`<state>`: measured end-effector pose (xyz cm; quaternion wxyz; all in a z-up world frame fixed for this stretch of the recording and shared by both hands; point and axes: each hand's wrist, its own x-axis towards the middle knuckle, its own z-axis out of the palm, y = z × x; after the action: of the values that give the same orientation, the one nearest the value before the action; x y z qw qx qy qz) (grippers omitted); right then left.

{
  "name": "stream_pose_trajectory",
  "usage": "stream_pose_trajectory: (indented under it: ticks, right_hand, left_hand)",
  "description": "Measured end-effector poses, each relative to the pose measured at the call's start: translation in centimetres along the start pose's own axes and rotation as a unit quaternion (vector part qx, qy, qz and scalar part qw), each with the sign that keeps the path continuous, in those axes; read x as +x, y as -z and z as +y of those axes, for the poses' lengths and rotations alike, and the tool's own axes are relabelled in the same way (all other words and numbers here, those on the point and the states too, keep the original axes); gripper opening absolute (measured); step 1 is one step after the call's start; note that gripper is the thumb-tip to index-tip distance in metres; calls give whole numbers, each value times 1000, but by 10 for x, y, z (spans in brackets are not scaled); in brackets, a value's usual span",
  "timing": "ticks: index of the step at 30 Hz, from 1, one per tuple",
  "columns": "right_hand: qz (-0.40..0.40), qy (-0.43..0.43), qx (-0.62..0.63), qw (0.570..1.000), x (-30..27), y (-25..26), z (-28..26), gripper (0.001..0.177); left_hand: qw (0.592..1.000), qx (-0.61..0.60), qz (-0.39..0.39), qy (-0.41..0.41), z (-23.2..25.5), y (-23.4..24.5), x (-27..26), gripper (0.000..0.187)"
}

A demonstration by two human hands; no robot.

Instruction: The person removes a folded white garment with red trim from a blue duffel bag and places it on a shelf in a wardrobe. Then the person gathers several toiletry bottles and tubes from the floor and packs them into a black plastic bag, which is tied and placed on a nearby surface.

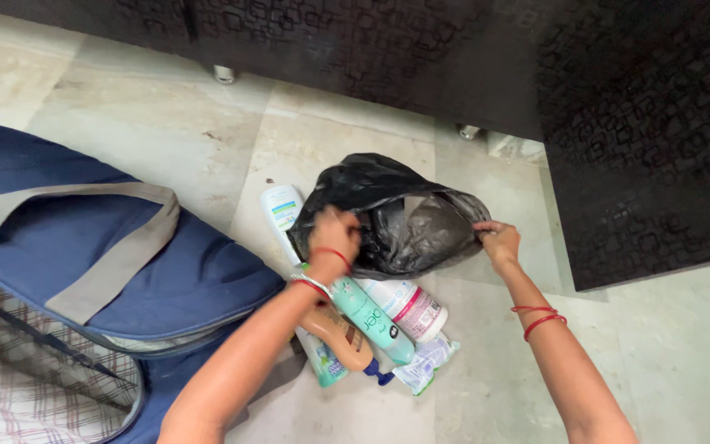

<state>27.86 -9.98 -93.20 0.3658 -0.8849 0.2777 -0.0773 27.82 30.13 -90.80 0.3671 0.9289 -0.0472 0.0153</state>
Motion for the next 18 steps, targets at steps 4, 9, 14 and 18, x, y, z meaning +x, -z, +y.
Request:
stream_pose_trajectory:
  ticks: [4,9,14,18]
  right_hand:
    - [-21,31,21,999,0,7,-7,33]
    - [-44,27,-1,999,2,8,-2,32]
    - [-62,-1,34,997,7,3,3,38]
    - [-60,-26,-17,998,7,-3,-4,60]
  left_hand:
    - [977,204,-62,1,-50,26,39,13]
    - [970,101,-204,88,-94,22,48,31]
    - [993,-84,80,16,-76,17,51,18]
    - [976,-108,142,-126,-40,33,56,38]
